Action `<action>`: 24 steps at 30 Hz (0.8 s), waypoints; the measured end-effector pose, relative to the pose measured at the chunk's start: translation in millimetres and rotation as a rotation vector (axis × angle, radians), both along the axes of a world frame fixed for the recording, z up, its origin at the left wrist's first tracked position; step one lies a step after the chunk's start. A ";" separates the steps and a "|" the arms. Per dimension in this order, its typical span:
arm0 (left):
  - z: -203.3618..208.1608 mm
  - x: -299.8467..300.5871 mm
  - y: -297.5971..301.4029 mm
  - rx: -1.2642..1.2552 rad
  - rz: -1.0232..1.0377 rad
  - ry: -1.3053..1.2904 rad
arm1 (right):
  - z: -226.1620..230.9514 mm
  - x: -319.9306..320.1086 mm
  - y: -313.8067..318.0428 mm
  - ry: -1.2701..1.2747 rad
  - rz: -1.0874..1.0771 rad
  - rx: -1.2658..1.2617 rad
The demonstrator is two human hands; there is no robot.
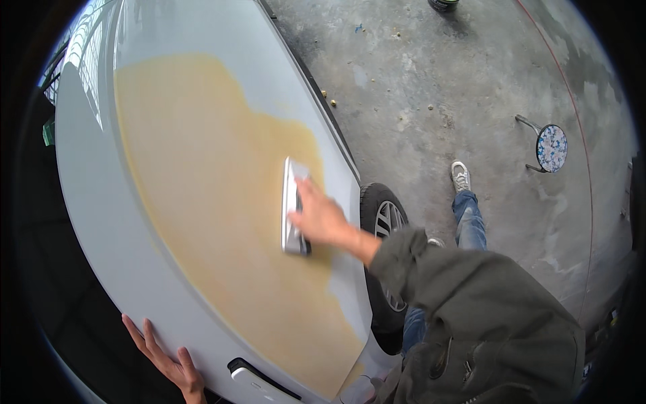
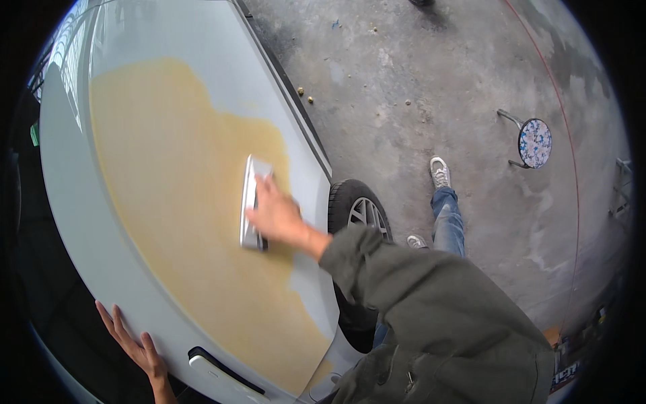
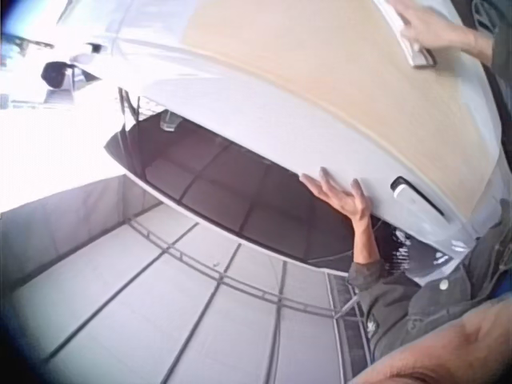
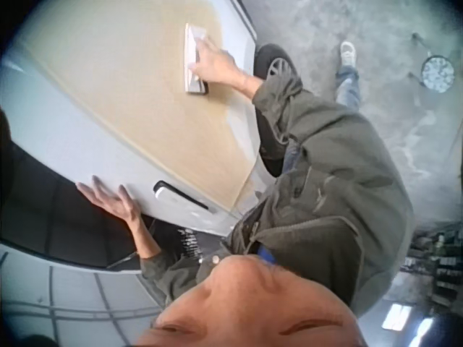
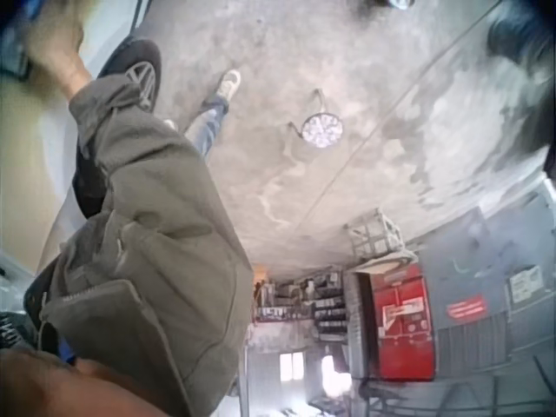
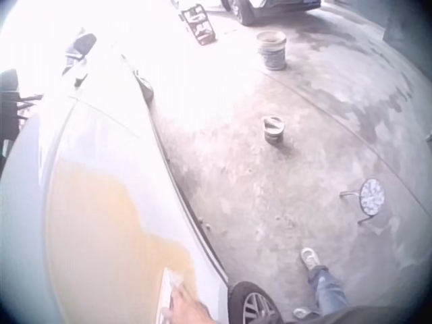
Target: The person sands a large beige patch on the side panel of a white car using a handheld sanding block. They move the block in consistent strokes across the surface, occasionally pausing to feel the texture with their hand.
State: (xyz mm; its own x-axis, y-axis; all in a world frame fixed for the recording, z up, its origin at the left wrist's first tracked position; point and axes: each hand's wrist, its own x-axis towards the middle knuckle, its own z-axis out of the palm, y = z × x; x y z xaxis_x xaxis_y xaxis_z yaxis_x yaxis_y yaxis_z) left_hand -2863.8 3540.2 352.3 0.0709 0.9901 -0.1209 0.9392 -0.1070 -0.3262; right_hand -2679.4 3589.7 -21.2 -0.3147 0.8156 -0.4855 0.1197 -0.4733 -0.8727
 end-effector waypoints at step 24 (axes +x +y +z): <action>14.2 28.7 -2.0 0.069 -0.081 -0.070 | 95.8 26.3 -119.7 0.148 -0.134 0.159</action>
